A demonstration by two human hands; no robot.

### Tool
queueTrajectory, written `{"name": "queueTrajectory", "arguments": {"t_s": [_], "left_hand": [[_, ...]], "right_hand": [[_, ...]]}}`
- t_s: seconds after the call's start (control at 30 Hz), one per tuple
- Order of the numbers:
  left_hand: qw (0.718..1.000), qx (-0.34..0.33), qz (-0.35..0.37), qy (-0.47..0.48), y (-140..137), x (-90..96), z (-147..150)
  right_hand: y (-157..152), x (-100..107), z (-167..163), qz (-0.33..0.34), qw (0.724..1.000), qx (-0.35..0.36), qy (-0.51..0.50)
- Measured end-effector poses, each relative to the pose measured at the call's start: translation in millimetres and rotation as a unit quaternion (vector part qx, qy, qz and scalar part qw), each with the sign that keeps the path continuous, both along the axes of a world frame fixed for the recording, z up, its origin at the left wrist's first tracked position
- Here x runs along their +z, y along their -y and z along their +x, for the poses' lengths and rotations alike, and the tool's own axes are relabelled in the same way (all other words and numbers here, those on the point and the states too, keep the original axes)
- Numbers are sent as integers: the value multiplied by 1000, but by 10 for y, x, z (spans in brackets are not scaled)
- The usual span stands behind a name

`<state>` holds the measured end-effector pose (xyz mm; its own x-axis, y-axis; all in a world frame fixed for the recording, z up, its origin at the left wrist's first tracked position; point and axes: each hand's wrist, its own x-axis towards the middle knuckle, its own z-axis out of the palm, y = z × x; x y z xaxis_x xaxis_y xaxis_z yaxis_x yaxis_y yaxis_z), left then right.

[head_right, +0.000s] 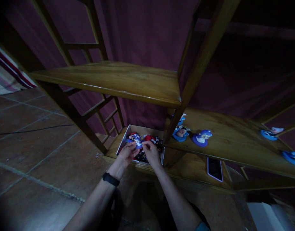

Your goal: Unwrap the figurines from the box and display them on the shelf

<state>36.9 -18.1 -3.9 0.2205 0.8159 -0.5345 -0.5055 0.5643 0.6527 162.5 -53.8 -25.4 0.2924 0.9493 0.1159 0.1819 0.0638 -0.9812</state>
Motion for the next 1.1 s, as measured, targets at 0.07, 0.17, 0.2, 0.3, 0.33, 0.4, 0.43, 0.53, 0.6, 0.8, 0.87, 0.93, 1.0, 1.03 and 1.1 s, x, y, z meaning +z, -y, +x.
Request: {"name": "queueTrajectory", "arguments": {"t_s": [0.07,0.17,0.2,0.3,0.33,0.4,0.43,0.53,0.6,0.8,0.87,0.93,1.0,1.03,1.1], "left_hand": [[1000,-15,-12,18,-5,-6,-11],[999,-28,-15,32,-10,-12,-23],[999,-31,-13,29,-12,-14,-25],[999,-38,-5,14,-25,-23,-24],[999,-40,-1,9,-32,-28,-23],[999,-42,5,3,-46,-42,-23],[999,-44,7,2,-53,-51,-24],[999,-44,14,0,-69,-77,-29],[999,-39,18,3,-76,-93,-31],[999,-42,23,11,-82,-94,-31],[999,-41,32,8,-74,-70,-32],[998,-39,46,2,-60,-35,-35],[998,-37,55,-6,-44,2,-40],[998,-36,55,-11,-36,18,-41],[998,-33,50,-21,-20,42,-35]], "right_hand": [[20,46,-7,3,1000,5,-11],[45,98,-30,10,1000,11,-8],[53,112,-39,14,1000,11,4],[80,160,-63,39,996,5,83],[93,181,-70,48,992,3,114],[123,227,-83,60,983,4,171],[140,249,-89,62,979,8,192],[187,301,-104,58,972,28,226],[210,320,-110,54,970,39,233],[235,344,-112,59,969,45,235],[236,344,-111,55,968,44,240],[234,332,-107,45,967,39,248],[221,299,-97,37,967,31,252],[209,271,-89,34,967,27,249],[171,189,-69,30,973,20,228]]}}
